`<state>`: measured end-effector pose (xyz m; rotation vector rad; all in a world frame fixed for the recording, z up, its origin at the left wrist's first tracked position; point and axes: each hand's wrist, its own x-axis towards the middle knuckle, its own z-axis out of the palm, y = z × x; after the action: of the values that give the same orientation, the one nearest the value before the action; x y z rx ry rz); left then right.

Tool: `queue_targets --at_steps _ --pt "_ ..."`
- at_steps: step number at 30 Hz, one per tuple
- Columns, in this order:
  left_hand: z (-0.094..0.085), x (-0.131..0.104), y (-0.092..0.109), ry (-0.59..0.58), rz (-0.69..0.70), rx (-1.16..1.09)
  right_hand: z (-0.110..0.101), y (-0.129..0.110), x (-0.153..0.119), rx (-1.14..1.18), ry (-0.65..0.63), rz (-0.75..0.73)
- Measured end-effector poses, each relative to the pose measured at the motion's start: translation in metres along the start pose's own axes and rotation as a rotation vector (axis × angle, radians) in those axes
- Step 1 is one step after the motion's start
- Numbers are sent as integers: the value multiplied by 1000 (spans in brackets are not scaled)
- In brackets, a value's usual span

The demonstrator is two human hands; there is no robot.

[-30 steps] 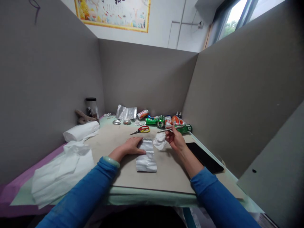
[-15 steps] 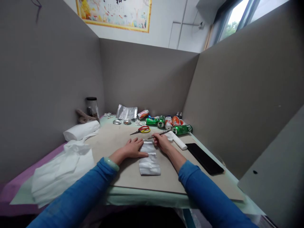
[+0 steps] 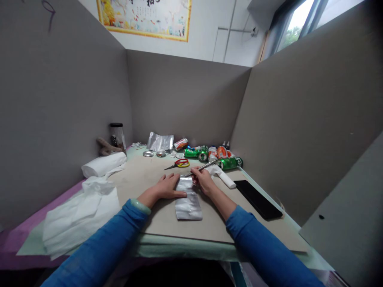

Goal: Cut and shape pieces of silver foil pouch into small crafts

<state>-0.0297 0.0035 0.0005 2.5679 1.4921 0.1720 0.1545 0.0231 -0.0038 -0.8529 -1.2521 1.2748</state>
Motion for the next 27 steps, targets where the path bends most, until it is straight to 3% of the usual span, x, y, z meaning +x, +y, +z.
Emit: queue_targets --at_steps 4,8,16,21,27 --pt "0 0 1 -16 37 50 7 3 -4 -121 -31 71" --pt "-1 0 2 -40 34 66 2 2 -1 -43 -18 80" --pt "-2 -2 6 -58 24 91 -6 -11 2 81 83 -58" --pt "-2 -3 9 -76 13 109 -6 -24 5 295 158 -138" --pt "-3 -3 10 -75 10 111 -9 -13 2 108 110 -97"
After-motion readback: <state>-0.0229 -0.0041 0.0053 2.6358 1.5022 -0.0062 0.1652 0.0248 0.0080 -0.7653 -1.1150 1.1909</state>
